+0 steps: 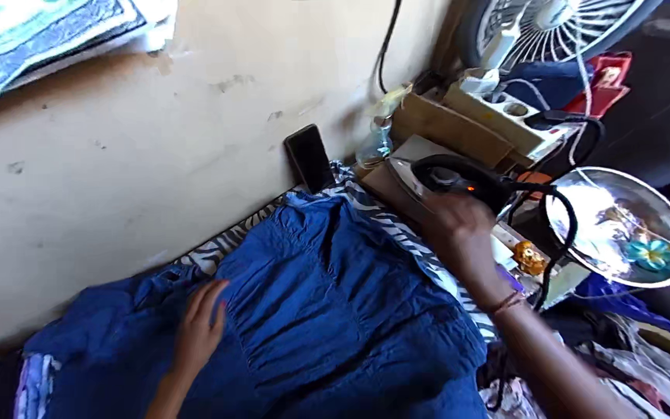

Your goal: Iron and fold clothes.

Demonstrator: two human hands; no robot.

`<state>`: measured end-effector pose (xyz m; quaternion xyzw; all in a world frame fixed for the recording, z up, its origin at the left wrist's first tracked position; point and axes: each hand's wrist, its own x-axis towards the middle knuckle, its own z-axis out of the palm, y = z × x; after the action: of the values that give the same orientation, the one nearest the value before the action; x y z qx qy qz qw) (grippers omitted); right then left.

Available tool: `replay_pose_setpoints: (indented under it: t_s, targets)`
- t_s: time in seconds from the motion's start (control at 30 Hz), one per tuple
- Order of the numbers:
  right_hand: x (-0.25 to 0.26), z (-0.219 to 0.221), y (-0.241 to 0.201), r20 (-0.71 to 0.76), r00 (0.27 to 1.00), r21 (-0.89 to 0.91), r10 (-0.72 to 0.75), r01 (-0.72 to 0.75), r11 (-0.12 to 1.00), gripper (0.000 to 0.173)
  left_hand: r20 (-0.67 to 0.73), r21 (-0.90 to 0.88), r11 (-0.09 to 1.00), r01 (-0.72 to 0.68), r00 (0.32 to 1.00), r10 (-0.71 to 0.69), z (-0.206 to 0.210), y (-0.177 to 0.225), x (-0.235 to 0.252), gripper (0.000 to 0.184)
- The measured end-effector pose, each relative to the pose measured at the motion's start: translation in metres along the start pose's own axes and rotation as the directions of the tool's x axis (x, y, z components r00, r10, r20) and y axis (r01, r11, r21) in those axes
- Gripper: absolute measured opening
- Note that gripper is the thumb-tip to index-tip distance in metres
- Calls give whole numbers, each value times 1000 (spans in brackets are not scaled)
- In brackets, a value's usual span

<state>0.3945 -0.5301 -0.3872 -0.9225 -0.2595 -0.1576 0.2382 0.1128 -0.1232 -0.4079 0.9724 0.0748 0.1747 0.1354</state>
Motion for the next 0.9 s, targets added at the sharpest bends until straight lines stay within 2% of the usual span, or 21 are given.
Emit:
replay_pose_setpoints:
  t_s: [0.07,0.13,0.2,0.27,0.33,0.4,0.5,0.57,0.6,0.63,0.67,0.73,0.77,0.83,0.9]
  targets:
    - [40,-24,25,56,991,-161,118,-108,981,51,-96,-8,989,150,984,-150,-26,-25,-55,41]
    - [72,-29,45,149,958,-285,244,-195,938,50,-154,-1,960,280,948,-277,-47,-48,-114,44]
    - [88,-40,55,269,913,-293,306,-225,929,46,-195,24,915,402,900,-390,-67,-64,-173,47]
    - [84,-55,34,391,884,-203,257,-190,961,54,-229,72,866,495,853,-469,-90,-66,-216,47]
    - [56,-65,-39,477,861,-157,175,-113,981,59,-255,101,843,529,833,-492,-98,-55,-224,44]
    - [9,-61,-138,580,808,-140,100,-22,990,62,-263,85,890,447,872,-413,-82,-35,-195,41]
    - [-65,-18,-269,801,592,-4,-85,149,989,56,-148,-19,966,256,955,-256,-30,-39,-134,42]
    - [-99,18,-309,896,408,86,-172,221,971,52,-55,76,937,340,940,-336,-3,-80,-137,56]
    - [-99,25,-314,914,378,69,-148,214,974,52,-69,156,897,413,911,-407,0,-104,-149,63]
    - [-89,29,-307,903,419,19,-97,187,982,53,-86,198,856,477,879,-469,-5,-126,-159,68]
    - [-76,29,-287,868,496,-58,-26,154,986,54,-95,214,826,522,853,-514,-10,-141,-170,70]
    - [-40,27,-233,763,627,-235,156,45,971,59,-92,210,802,558,828,-552,-19,-152,-185,71]
    - [-23,25,-207,708,667,-292,233,-25,956,63,-82,210,799,563,825,-559,-24,-152,-185,70]
    - [-10,19,-177,680,680,-284,274,-100,954,64,-61,222,805,550,832,-551,-42,-138,-163,59]
    - [-22,14,-182,734,645,-233,213,-56,971,62,-81,182,852,490,871,-484,-59,-110,-109,36]
